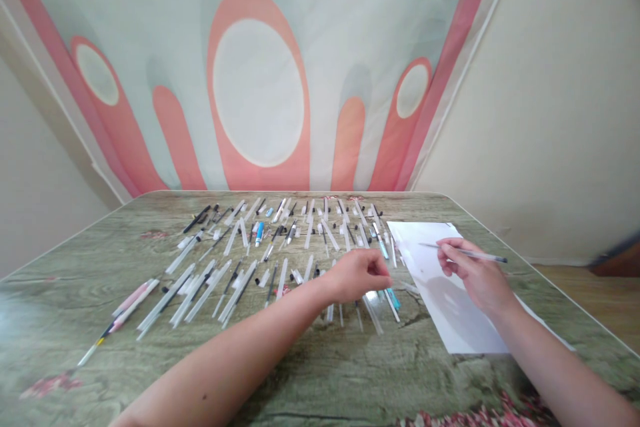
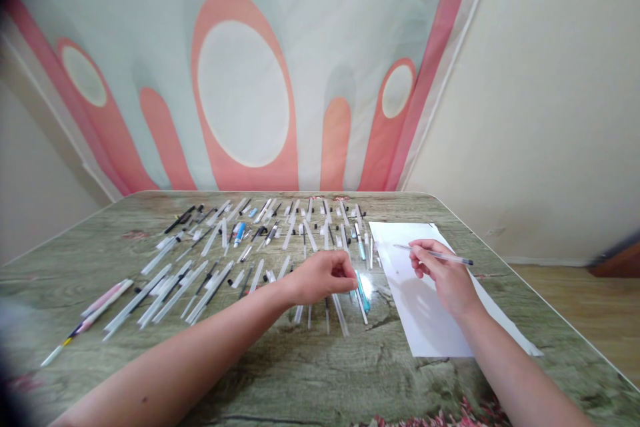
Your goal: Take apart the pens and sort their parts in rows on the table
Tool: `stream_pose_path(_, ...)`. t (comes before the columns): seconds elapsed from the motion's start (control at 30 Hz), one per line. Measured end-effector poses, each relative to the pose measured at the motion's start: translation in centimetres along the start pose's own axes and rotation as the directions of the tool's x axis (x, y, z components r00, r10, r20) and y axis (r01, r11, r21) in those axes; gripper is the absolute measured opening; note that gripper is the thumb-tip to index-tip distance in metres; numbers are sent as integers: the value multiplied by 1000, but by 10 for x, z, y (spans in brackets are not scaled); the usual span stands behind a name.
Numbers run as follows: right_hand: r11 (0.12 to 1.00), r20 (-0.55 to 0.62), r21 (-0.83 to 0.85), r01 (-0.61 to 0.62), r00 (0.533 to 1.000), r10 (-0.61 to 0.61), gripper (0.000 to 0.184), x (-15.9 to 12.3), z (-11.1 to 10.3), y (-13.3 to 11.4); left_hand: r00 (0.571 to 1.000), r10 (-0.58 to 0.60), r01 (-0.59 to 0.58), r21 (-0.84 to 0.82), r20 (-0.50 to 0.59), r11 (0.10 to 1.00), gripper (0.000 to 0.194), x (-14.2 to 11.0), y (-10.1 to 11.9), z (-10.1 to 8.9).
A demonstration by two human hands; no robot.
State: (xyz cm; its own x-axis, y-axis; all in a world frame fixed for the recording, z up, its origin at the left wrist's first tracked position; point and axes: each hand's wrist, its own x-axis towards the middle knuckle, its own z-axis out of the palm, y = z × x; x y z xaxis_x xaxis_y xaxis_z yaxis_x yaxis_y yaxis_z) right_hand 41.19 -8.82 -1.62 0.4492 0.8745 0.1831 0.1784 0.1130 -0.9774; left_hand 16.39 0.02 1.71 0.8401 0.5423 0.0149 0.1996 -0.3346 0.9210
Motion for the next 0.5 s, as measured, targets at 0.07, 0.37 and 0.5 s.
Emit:
stream_pose_path(0.07,998,40,63,-22,999,19,24,-5,10,-15,996,-91,94,-278,23,956,22,-19,-7,-15)
stream_pose_path(0.37,816,360,480,-322,920,152,14,-43,101,-87,976,-209,79,-811,-54,579,32,-73,-24,-38)
stream_pose_path(0.5,756,401,547,-361,905,142,14,-63,135,-93,977,-170,-32,-881,-126,472,28,-79,-24,-49)
